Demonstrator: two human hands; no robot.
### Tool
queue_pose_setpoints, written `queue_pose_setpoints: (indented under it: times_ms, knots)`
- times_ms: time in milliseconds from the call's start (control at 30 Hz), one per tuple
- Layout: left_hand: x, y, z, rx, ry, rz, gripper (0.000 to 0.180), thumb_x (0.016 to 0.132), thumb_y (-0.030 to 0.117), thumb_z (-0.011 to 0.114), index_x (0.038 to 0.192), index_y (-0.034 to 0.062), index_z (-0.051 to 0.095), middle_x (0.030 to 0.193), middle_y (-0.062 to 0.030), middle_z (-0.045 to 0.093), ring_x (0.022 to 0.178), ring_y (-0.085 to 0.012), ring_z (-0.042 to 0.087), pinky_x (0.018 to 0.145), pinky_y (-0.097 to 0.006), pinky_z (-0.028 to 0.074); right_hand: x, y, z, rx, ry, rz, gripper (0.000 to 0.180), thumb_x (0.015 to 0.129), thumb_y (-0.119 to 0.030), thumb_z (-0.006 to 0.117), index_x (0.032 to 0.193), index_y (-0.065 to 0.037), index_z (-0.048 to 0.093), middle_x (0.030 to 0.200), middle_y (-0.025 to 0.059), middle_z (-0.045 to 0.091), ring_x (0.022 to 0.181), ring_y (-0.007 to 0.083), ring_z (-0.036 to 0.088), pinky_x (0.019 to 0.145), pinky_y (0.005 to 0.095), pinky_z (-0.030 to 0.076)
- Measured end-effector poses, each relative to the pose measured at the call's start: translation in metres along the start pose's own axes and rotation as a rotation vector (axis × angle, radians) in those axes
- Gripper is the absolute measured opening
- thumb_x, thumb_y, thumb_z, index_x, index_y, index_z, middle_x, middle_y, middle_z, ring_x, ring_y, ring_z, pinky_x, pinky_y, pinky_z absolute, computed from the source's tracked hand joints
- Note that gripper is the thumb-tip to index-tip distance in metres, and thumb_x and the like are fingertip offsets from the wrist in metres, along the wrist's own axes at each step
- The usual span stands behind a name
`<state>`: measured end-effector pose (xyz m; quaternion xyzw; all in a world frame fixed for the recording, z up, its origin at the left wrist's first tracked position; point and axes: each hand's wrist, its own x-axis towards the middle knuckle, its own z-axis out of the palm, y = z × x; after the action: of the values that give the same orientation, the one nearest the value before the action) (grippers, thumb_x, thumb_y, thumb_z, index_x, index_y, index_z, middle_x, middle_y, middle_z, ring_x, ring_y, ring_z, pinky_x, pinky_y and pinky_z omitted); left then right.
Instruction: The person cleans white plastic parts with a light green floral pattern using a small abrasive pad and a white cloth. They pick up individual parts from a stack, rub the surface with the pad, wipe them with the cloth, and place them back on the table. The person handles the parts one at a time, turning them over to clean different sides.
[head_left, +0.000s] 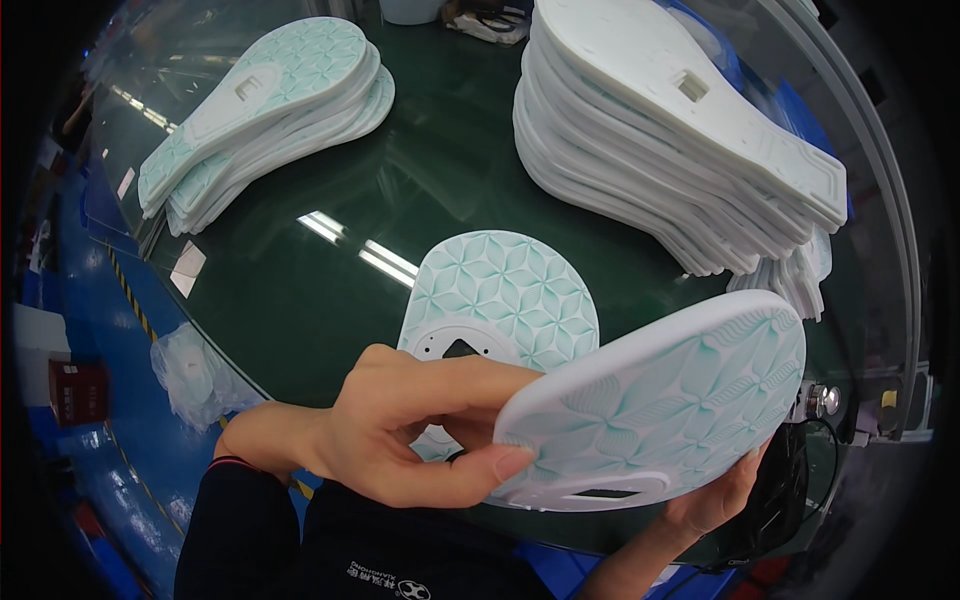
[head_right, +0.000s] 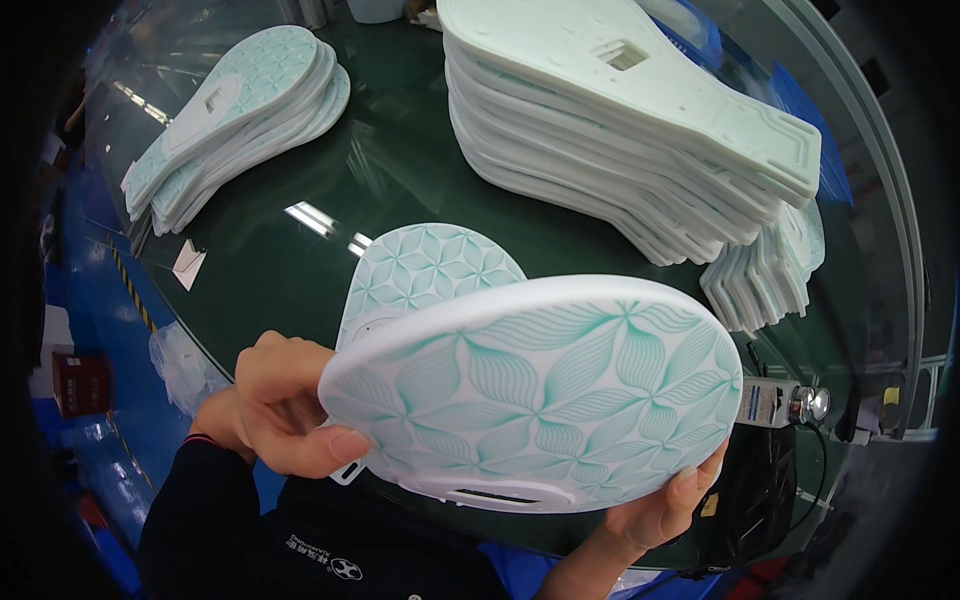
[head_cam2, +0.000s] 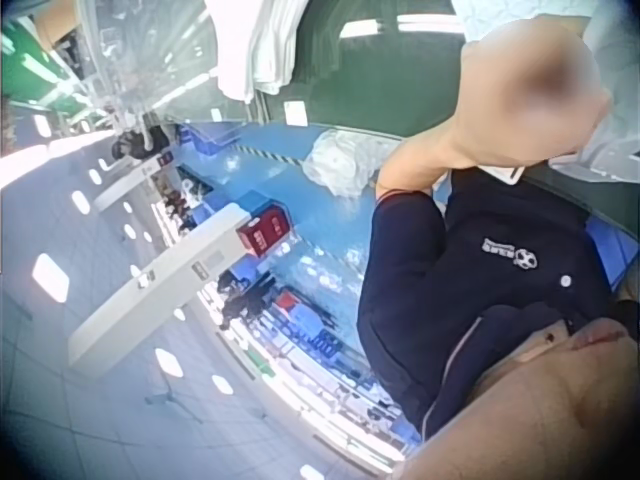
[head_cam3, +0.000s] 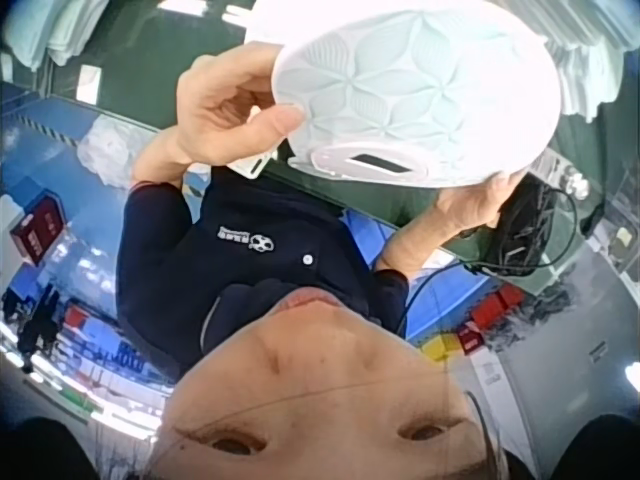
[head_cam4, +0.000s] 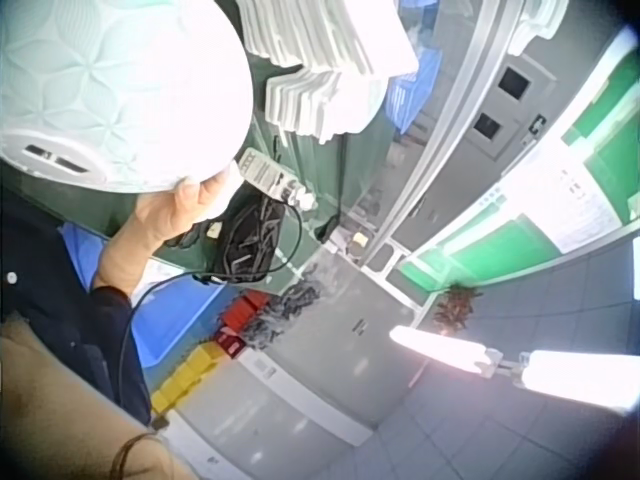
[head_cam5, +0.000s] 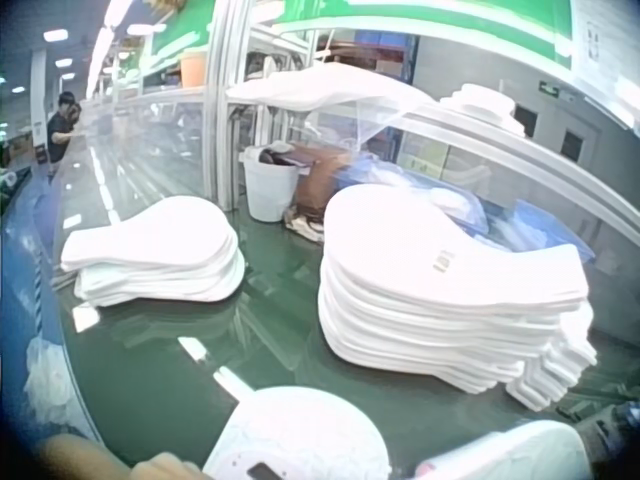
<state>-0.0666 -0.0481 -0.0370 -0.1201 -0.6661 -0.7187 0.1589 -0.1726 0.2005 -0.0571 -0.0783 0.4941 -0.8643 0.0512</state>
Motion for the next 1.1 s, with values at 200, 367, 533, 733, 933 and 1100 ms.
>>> queue_pose_setpoints:
  times_ms: [200,367,533,733,933,1100]
  knots:
    - [0.0007,-0.0001,0.0008,-0.015,0.006,0.022,0.033,0.070,-0.004,0.056,0.103,-0.0096,0.050,0.077,-0.0142,0.062,0.064,-0.0112,0.061,0.059,-0.019,0.048,0.0019,-0.0001,0.0017,-0.035,-0.023,0.029,0.063,0.069,-0.016,0.056,0.121,0.004,0.027,0.117,0.0181,0.040,0.106,0.0277,0.044,0.090,0.0380,0.037]
    - [0.0011,-0.0001,0.0003,-0.037,-0.012,0.032,0.034,0.070,-0.005,0.056,0.102,-0.0106,0.049,0.076,-0.0139,0.062,0.063,-0.0112,0.061,0.058,-0.019,0.048,0.0002,0.0003,0.0036,-0.008,-0.012,0.066,0.062,0.070,-0.016,0.055,0.121,0.005,0.027,0.117,0.0191,0.040,0.106,0.0277,0.045,0.090,0.0380,0.037]
    - [0.0004,-0.0004,0.0006,-0.043,-0.012,0.025,0.034,0.069,-0.004,0.056,0.102,-0.0107,0.049,0.076,-0.0140,0.062,0.063,-0.0113,0.061,0.058,-0.018,0.048,-0.0004,0.0031,0.0057,0.007,-0.001,0.085,0.062,0.070,-0.018,0.054,0.121,0.005,0.027,0.116,0.0199,0.040,0.104,0.0281,0.046,0.089,0.0378,0.037]
    - [0.0004,-0.0010,0.0008,-0.048,-0.018,0.030,0.034,0.070,-0.004,0.056,0.103,-0.0110,0.049,0.077,-0.0140,0.062,0.063,-0.0111,0.061,0.058,-0.019,0.048,-0.0001,0.0030,0.0064,-0.013,-0.009,0.116,0.063,0.070,-0.021,0.054,0.121,0.006,0.027,0.116,0.0206,0.040,0.104,0.0289,0.045,0.089,0.0380,0.037]
    - [0.0004,-0.0016,0.0008,-0.087,-0.031,0.009,0.035,0.071,-0.003,0.056,0.103,-0.0113,0.048,0.080,-0.0150,0.062,0.064,-0.0118,0.061,0.058,-0.019,0.049,-0.0006,0.0046,0.0080,0.048,-0.019,0.182,0.063,0.071,-0.020,0.053,0.121,0.007,0.026,0.116,0.0216,0.040,0.103,0.0291,0.046,0.088,0.0377,0.038]
    - [0.0006,0.0021,0.0047,-0.098,0.039,-0.071,0.032,0.064,0.003,0.064,0.088,-0.0144,0.053,0.071,-0.0201,0.061,0.061,-0.0170,0.061,0.056,-0.023,0.047,0.0008,0.0075,0.0067,0.080,-0.035,0.212,0.062,0.072,-0.019,0.051,0.122,0.007,0.024,0.117,0.0222,0.040,0.103,0.0297,0.047,0.088,0.0386,0.039]
